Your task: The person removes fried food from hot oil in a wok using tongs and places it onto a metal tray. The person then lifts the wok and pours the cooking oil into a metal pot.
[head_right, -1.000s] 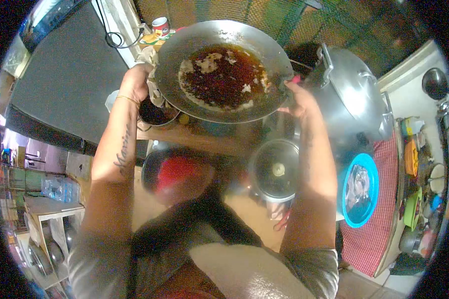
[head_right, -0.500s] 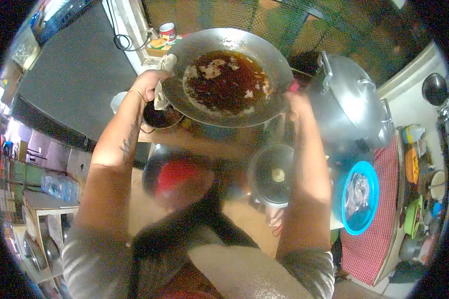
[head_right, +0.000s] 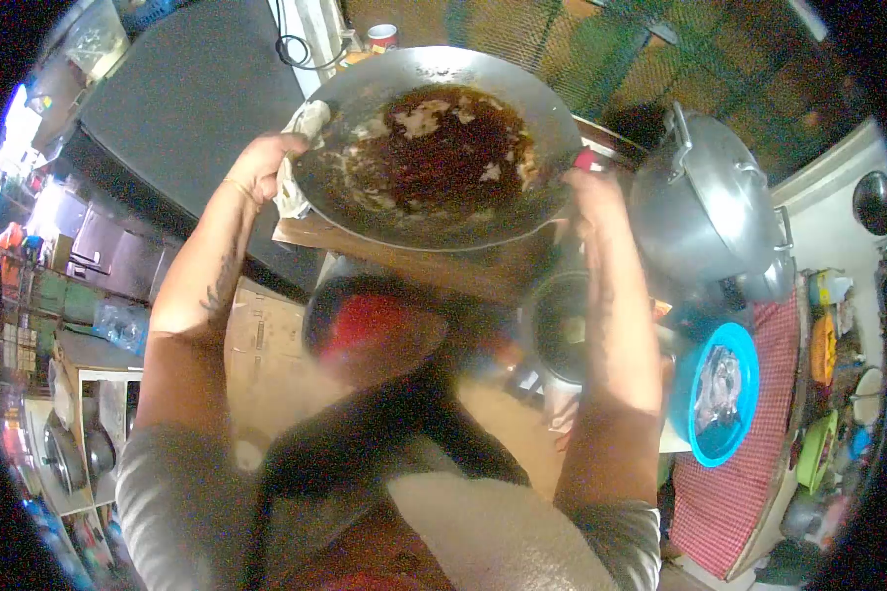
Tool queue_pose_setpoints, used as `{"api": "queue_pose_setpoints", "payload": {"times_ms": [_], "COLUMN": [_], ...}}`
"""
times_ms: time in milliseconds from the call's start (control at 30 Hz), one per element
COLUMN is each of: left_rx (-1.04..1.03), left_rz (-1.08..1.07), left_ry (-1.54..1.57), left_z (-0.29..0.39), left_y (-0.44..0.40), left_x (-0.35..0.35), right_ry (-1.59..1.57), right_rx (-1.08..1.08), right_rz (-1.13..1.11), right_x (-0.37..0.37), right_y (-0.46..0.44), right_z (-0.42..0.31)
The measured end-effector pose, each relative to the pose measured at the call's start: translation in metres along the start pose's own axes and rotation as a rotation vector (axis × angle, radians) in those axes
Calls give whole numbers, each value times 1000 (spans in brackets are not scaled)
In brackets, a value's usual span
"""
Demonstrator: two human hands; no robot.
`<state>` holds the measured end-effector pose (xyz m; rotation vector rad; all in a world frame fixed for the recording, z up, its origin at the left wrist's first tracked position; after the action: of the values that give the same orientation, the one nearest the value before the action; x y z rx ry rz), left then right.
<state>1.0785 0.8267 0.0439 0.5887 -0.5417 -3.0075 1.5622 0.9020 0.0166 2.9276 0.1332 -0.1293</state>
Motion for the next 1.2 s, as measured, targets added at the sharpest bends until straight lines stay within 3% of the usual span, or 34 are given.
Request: {"api": "queue_pose_setpoints", "payload": {"times_ms": [67, 233, 333, 367, 500, 567, 633, 767, 933, 1067, 1100, 1167, 1200], "left_rx": [23, 34, 36, 41, 46, 80, 122, 91, 140, 129, 145, 175, 190], "left_rz": [60, 174, 170, 161, 232, 243, 261, 317, 371, 466, 473, 486, 490], "left_ry": [-43, -80, -43, -10, -59, -89, -69, 13, 3, -164, -212, -248, -237], "left_z": [11, 21, 9, 7, -2, -7, -15, -34, -56, -61, -66, -66, -62], "left_y": [31, 93, 106, 113, 149, 160, 161, 168, 159, 148, 142, 136, 135], "left_x": [14, 53, 110, 120, 153, 156, 169, 173, 198, 200, 212, 215, 209], "right_ry": [0, -108, 18, 20, 84, 248, 385, 630, 316, 432, 363, -124, -242], "right_rx": [57, -134, -88, -178, -118, 253, 463, 561, 354, 415, 289, -296, -433], "right_rz": [54, 33, -38, -78, -96, -330, -444, -427, -583, -578, -562, -354, -244], "right_x": [-30, -102, -106, -113, -158, -150, -153, -176, -183, -181, -180, -200, -206], "right_y": [11, 56, 14, 12, 26, 2, -3, 30, 0, -3, -4, 30, 36], "right_z": [10, 12, 80, 90, 116, 171, 192, 176, 214, 214, 215, 166, 154]}}
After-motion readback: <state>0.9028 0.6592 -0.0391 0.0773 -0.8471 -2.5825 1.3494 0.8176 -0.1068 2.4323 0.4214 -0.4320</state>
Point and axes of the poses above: each hand's wrist, its own y-axis away from the middle knuckle, its own x-axis out of the back of the hand, z = x × y, the point moved 1 cm from there along -y, towards the middle knuckle, and after that the axes turned 5 degrees about -z, right-handed, at the moved point
